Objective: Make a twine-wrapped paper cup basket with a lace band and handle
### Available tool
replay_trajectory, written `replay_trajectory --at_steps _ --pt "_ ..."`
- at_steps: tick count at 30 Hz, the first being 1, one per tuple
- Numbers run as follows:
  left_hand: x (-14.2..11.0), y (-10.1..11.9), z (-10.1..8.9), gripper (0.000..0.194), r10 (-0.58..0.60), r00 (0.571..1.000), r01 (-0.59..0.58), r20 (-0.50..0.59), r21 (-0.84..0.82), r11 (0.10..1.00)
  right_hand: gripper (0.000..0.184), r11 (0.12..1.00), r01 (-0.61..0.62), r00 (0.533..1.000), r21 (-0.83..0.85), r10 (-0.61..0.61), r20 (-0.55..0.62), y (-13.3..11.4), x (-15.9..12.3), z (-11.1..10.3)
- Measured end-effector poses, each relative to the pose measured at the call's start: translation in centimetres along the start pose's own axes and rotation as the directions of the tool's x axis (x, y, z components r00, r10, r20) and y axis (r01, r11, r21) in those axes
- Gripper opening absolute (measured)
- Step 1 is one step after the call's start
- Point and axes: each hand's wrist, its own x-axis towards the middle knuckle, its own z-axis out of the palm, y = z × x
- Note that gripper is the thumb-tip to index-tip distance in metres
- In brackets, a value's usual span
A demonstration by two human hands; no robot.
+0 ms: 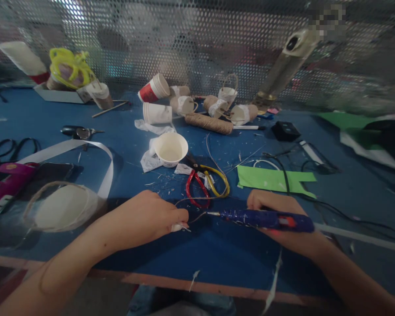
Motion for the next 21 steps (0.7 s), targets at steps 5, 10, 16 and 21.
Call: replay_trajectory --at_steps 5,10,16,21 --pt "0.02 -0.02 0.1 0.008 0.023 0.999 -0.023 -0.035 0.012 1.0 0.023 1.0 0.014 1.0 -0.002 -0.014 -0.009 -0.08 -0.05 0.06" --pt "-0.37 -0.13 0.26 0.007 0.099 0.992 -0.099 -0.083 0.007 0.995 0.023 0.999 0.052 0.999 -0.001 -0.052 -0.008 0.18 -0.27 -0.28" --pt "-0.49 0.1 0.53 0.009 0.157 0.983 -0.155 -0.095 0.033 0.987 0.022 0.997 0.076 0.997 -0.02 -0.076 0.01 0.18 -0.3 -0.54" --pt "-0.56 0.33 0.52 0.011 0.169 0.982 -0.169 -0.086 0.009 0.986 0.023 0.996 0.087 0.996 -0.022 -0.086 0.036 -0.28 -0.06 -0.31"
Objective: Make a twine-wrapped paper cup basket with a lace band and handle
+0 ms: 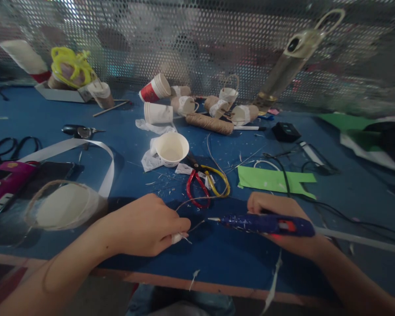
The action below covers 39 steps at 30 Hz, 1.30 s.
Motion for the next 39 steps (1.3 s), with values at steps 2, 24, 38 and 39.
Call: replay_trajectory --at_steps 2,24,38,39 --pt "0.0 0.1 -0.1 0.011 0.004 1.0 -0.005 -0.006 -0.005 1.0 0.022 1.0 0.004 1.0 0.001 -0.004 0.011 -0.1 0.0 0.1" --pt "0.6 0.3 0.2 0.008 0.025 1.0 -0.025 0.005 0.001 1.0 0.015 0.996 0.061 0.996 -0.057 -0.057 0.069 -0.9 0.3 0.7" --pt "0.6 0.3 0.1 0.01 0.027 1.0 -0.027 0.01 0.011 1.0 0.019 0.987 0.068 0.997 -0.143 -0.063 0.038 -1.2 0.5 0.9" --pt "0.6 0.3 0.2 0.01 0.029 1.0 -0.029 0.01 0.01 1.0 0.019 0.986 0.071 0.997 -0.149 -0.066 0.039 -1.1 0.5 1.0"
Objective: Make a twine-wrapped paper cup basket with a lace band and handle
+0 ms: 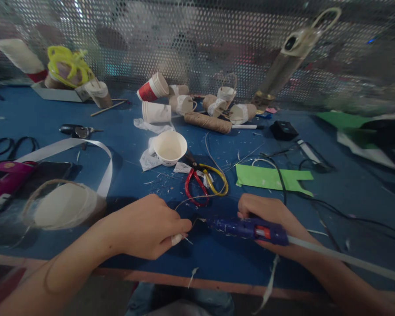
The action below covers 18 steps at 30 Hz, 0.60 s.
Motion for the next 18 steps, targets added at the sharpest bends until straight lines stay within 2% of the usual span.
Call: replay_trajectory --at_steps 14,18 --pt "-0.1 0.11 -0.12 0.01 -0.009 1.0 0.009 -0.01 0.002 1.0 0.022 0.997 -0.063 0.998 0.049 0.064 -0.027 -0.1 -0.2 0.11" --pt "-0.13 0.1 -0.06 0.009 -0.009 1.0 0.009 -0.002 -0.011 1.0 0.021 0.997 -0.044 0.999 0.067 0.044 -0.009 -0.01 -0.23 0.04"
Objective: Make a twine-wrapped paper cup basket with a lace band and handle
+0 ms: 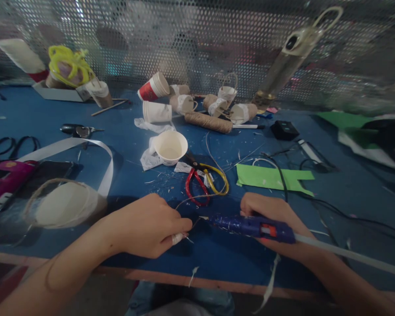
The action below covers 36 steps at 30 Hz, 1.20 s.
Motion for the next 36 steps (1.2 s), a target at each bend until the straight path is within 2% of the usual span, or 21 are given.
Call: replay_trajectory --at_steps 5,13,21,36 --pt "-0.04 -0.04 0.12 0.009 -0.005 1.0 0.005 0.007 0.01 1.0 0.015 0.999 0.034 0.999 0.014 -0.035 0.039 0.07 -0.03 -0.18" --pt "0.09 -0.06 0.07 0.011 -0.009 1.0 0.009 0.003 0.002 1.0 0.01 0.999 0.045 0.999 0.019 -0.045 0.019 -0.29 0.05 -0.5" --pt "-0.03 -0.05 0.12 0.008 -0.013 1.0 0.013 0.019 0.014 1.0 0.018 0.999 0.03 0.999 0.01 -0.03 0.026 0.23 -0.17 -0.31" --pt "0.0 -0.1 0.14 0.007 -0.021 0.999 0.021 0.035 0.01 1.0 0.012 0.997 0.051 0.997 0.058 -0.054 0.054 0.33 -0.05 -0.4"
